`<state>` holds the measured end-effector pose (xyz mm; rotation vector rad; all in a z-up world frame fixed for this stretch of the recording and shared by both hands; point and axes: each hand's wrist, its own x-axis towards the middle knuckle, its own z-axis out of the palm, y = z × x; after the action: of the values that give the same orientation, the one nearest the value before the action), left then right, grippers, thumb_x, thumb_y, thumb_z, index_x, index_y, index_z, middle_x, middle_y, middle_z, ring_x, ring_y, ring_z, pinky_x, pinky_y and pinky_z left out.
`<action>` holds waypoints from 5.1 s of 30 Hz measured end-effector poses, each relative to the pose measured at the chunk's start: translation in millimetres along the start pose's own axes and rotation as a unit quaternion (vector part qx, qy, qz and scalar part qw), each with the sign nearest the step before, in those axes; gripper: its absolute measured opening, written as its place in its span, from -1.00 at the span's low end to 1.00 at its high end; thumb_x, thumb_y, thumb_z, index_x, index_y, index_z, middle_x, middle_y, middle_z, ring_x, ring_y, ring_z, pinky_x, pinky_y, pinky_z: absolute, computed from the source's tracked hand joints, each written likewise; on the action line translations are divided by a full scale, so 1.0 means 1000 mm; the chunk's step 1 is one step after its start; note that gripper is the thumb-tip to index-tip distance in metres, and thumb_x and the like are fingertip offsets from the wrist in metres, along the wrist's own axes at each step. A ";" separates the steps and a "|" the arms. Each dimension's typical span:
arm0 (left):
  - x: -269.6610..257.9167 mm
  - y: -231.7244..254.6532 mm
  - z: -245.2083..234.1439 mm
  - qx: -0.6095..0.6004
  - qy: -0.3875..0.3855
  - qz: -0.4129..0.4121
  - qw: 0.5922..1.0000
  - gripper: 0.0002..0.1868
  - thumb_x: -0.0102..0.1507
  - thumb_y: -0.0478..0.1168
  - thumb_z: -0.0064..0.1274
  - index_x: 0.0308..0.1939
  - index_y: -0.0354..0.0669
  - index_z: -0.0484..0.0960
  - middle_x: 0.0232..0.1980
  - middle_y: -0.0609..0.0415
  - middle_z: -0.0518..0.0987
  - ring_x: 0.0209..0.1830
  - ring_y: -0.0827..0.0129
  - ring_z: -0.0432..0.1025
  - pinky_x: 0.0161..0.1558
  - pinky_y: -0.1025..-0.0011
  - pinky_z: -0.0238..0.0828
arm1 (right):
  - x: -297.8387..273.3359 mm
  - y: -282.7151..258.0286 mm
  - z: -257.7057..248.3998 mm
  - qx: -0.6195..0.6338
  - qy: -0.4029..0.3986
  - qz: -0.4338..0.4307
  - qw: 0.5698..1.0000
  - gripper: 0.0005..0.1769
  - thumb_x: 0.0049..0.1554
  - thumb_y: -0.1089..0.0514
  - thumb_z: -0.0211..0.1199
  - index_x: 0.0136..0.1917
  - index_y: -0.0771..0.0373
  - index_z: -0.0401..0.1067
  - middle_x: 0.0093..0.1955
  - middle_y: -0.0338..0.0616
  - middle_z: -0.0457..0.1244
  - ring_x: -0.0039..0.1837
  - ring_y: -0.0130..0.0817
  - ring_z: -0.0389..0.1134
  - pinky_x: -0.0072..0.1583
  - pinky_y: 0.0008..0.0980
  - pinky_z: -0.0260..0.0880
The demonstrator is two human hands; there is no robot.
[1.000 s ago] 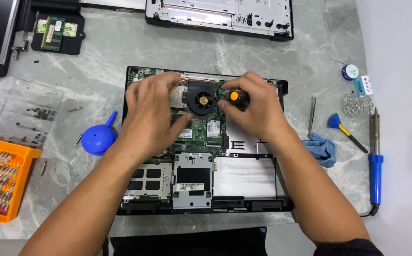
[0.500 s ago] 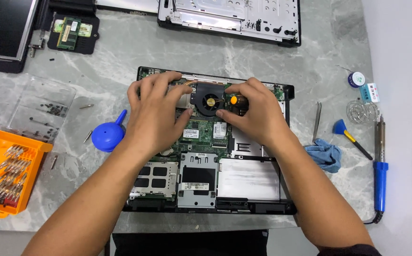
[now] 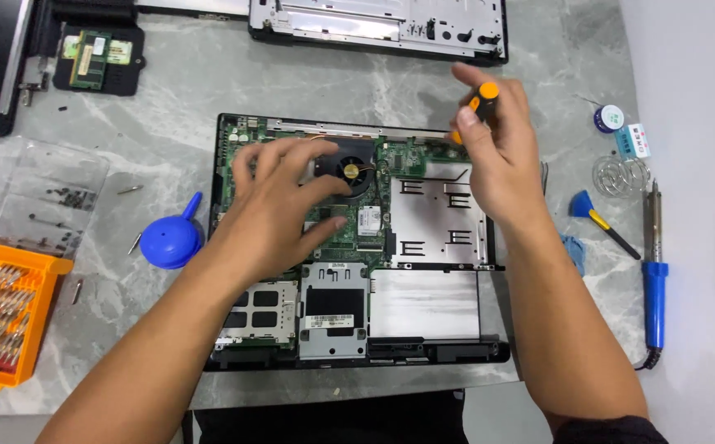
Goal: The person uses a screwdriver to remove screws from the cooling fan and heatsink assembly of a disassembled laptop. They then use their hands to detach the fan and lift the heatsink away from the motherboard, placing the components on the workbench.
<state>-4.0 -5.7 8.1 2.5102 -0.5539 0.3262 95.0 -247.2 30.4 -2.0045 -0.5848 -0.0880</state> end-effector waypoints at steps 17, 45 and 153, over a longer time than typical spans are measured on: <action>0.004 0.000 0.001 0.016 -0.053 -0.011 0.998 -0.64 0.11 -0.05 0.19 -0.01 0.12 0.57 0.27 0.02 0.34 0.34 0.01 0.11 0.16 -0.03 -0.14 | 0.029 0.031 0.014 0.097 -0.032 -0.144 0.984 -0.62 0.26 0.05 0.09 0.20 0.36 0.20 -0.06 -0.04 0.19 -0.02 -0.30 0.26 -0.01 -0.41 0.33; 0.005 -0.001 0.001 0.009 -0.047 -0.010 0.999 -0.66 0.11 -0.02 0.19 -0.05 0.13 0.62 0.23 0.15 0.43 0.30 0.11 0.16 0.15 0.01 -0.13 | 0.026 0.019 0.025 0.083 -0.126 -0.124 0.981 -0.81 0.23 0.24 0.11 0.04 0.36 0.20 -0.11 -0.02 0.22 -0.19 -0.30 0.37 -0.18 -0.53 0.37; -0.029 -0.067 0.018 -0.529 0.096 -0.114 0.836 -0.29 0.12 -0.20 -0.19 0.38 -0.22 0.16 0.41 0.00 0.22 0.39 0.34 0.14 0.35 0.44 0.05 | -0.025 0.011 -0.051 0.344 0.169 0.333 0.862 -0.54 0.02 0.10 0.25 0.19 0.21 0.34 0.06 -0.04 0.33 0.04 -0.31 0.39 0.09 -0.34 0.52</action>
<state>2.8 44.6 -46.8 1.4122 -0.2266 0.1109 87.0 -304.0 39.0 -1.3372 0.3034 0.1709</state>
